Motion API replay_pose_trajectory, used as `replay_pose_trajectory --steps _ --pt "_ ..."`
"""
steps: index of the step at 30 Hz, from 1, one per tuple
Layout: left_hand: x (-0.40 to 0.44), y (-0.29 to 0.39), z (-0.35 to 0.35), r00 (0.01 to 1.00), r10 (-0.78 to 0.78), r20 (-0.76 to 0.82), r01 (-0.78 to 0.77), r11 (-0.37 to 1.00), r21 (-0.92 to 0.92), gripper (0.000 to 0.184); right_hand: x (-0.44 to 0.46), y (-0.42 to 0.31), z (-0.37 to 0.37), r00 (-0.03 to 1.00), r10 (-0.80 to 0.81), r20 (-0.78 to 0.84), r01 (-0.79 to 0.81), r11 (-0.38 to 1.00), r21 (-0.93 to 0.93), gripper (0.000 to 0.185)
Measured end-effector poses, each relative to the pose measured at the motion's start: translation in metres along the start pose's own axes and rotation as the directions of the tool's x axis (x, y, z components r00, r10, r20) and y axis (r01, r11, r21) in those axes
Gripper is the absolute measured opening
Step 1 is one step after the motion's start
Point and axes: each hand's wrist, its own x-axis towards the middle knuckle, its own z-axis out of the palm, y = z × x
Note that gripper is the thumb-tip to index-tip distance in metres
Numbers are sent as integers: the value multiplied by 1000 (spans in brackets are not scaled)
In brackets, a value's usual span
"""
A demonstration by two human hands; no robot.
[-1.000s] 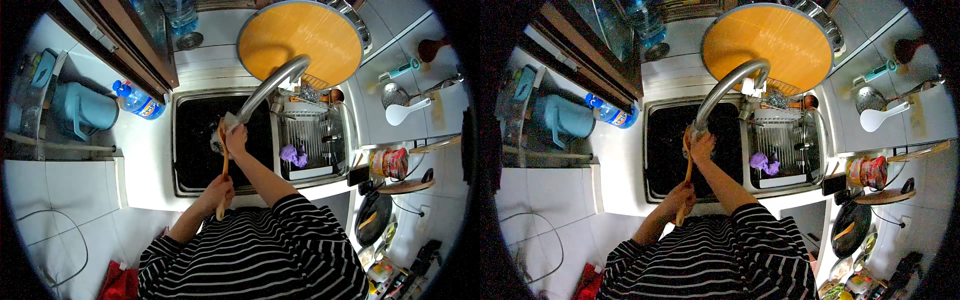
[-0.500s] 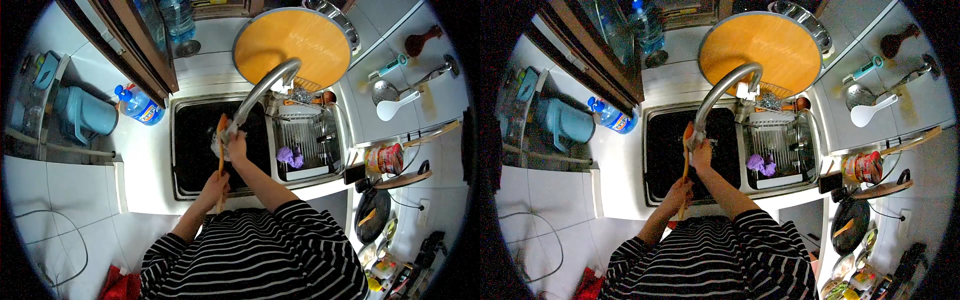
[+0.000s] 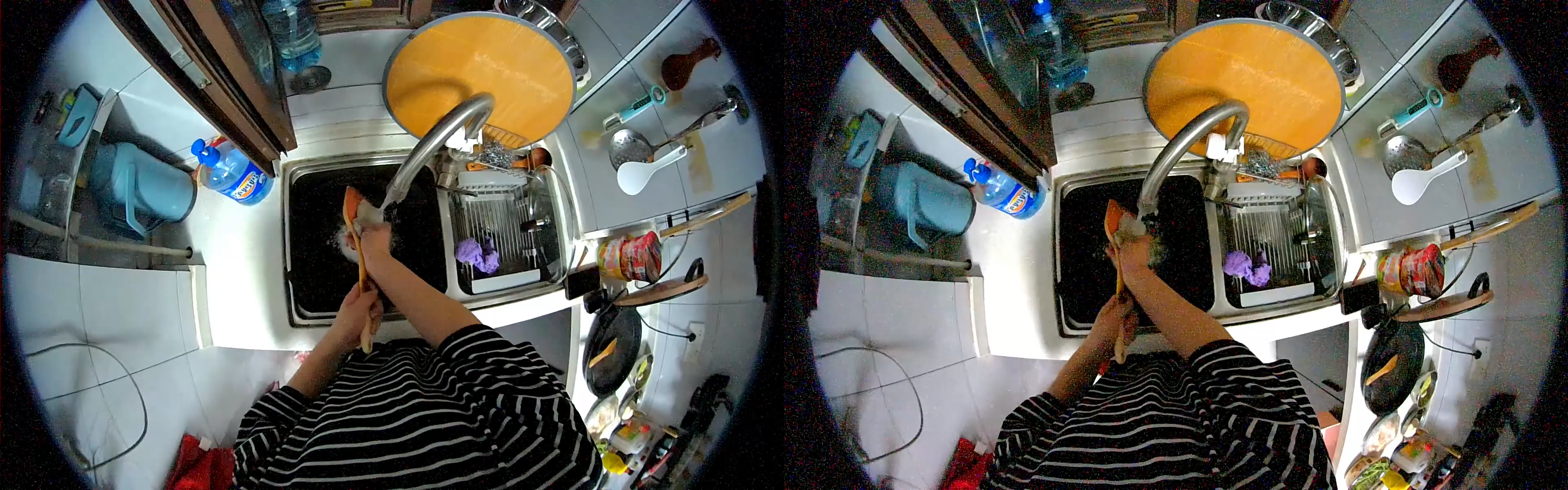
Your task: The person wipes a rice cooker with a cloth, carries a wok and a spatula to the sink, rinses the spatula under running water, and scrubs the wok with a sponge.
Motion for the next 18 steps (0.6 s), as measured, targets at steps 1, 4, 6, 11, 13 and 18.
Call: replay_pose_trajectory --steps 1,4,6,11,13,18 --pt "1 0 -2 1000 -4 21 5 1000 -16 10 -12 -6 13 994 -44 -102 33 993 -112 37" --pt "1 -2 -5 997 -20 71 20 1000 5 12 26 9 -15 979 -193 -68 190 981 -44 26" --pt "-8 4 -5 997 -19 70 11 993 118 15 73 13 -44 951 -268 -153 227 944 -240 26" --pt "-15 13 -26 997 64 -34 -49 945 322 26 30 -55 -27 964 -139 -225 74 959 -275 36" --pt "6 -1 -47 975 211 -75 -153 874 462 25 6 -64 -27 976 -118 -185 80 977 -197 38" --pt "15 -3 -46 930 361 -69 -179 608 773 23 -32 -61 -23 996 -3 -90 -14 982 -188 47"
